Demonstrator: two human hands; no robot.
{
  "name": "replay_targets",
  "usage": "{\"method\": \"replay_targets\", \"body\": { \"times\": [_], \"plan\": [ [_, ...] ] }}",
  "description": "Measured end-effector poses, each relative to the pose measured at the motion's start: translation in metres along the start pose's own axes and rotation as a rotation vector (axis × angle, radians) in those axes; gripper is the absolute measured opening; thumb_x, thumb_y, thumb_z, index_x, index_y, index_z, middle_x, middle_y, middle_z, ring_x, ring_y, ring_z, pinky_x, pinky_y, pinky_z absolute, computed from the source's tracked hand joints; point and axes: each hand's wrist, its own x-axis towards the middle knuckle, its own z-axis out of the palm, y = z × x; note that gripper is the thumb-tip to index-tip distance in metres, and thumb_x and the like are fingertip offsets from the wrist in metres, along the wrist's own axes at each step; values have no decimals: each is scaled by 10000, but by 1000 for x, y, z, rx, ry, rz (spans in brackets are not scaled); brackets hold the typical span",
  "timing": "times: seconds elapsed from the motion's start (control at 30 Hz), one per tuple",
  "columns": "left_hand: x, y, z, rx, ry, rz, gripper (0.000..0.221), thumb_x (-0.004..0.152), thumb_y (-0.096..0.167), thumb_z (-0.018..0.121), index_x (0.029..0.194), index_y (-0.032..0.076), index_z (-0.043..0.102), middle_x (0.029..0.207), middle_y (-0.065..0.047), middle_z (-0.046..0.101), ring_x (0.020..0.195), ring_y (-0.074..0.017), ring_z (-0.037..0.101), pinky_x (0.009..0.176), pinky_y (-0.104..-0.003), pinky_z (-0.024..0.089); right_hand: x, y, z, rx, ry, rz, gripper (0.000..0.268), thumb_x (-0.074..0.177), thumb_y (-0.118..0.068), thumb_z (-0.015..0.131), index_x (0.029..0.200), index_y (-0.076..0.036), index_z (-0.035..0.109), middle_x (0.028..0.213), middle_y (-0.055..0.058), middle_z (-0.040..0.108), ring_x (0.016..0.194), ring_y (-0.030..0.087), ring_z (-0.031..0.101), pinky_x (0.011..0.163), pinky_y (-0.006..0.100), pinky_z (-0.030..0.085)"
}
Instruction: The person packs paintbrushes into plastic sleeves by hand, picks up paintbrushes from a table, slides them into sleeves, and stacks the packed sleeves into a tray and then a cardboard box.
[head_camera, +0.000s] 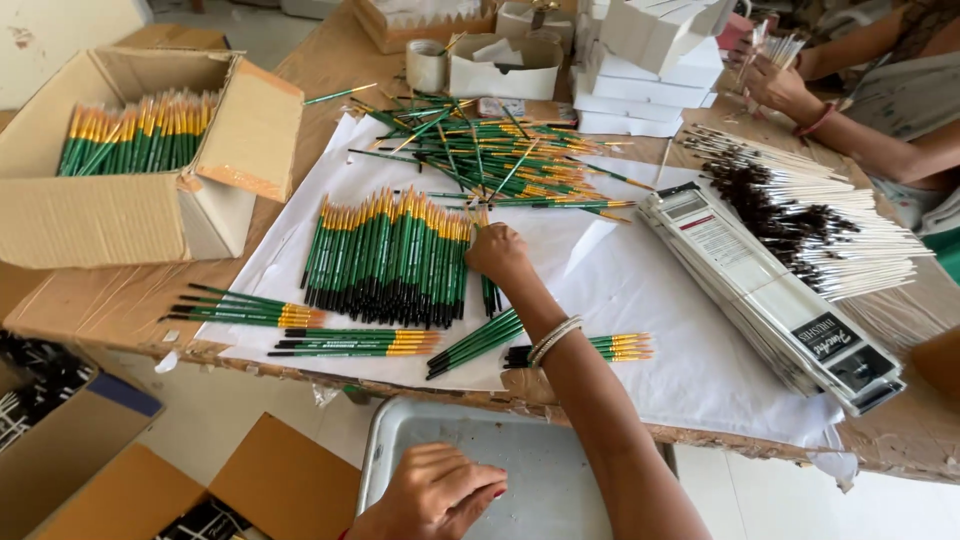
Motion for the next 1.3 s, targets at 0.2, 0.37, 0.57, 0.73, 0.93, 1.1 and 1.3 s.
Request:
{"method": "replay_targets", "body": {
  "times": [0.2,0.37,0.57,0.73,0.93,1.1,1.3],
  "plan": [
    [-16,2,0,-53,68,-63,93,888,99,818,919,57,741,772,-74,787,604,-159,740,542,-327,554,36,17,76,-139,423,-194,353,989,-300,598,1099,27,668,1101,248,684,1011,378,691,807,470,585],
    [-34,-3,4,74,147,-74,88,847,152,811,899,104,760,703,-33,780,587,-131,756,524,-296,558,4,25,-10,323,218,-141,219,928,-160,521,1063,7,565,892,131,630,653,236,627,540,323,535],
    [-55,-16,3,117,211,-196,114,796,158,817,904,150,782,628,-2,751,535,-93,733,524,-273,564,-185,48,-200,1018,183,-416,199,1090,-187,525,1114,9,496,795,84,610,614,141,611,540,292,544],
    [-2,16,-6,9,175,-62,154,816,104,806,964,106,761,679,-7,743,567,-103,718,534,-270,543,-279,148,-169,1262,225,-567,192,1138,-224,517,1149,-36,556,889,43,650,830,133,639,816,296,557],
    [80,37,8,-224,88,7,71,939,34,700,1008,50,701,825,-47,721,680,-130,671,620,-269,539,-297,191,-98,1311,-17,-381,171,1083,-158,578,1137,-2,623,1015,92,728,1004,170,683,950,340,549],
    [160,-8,49,-501,113,-319,244,1073,182,615,1189,-23,678,1044,-90,764,993,-123,730,902,-266,603,-286,174,-97,1502,-87,-399,136,1040,-81,622,1120,10,683,1074,118,753,1050,204,721,1016,388,566],
    [217,-45,99,-712,70,-234,424,1011,237,728,1307,-41,607,1218,-95,718,1134,-122,697,1031,-280,557,-286,177,-97,1459,-145,-305,154,1010,-33,608,1116,23,704,1074,143,768,1061,217,741,1024,389,579]
  ]
}}
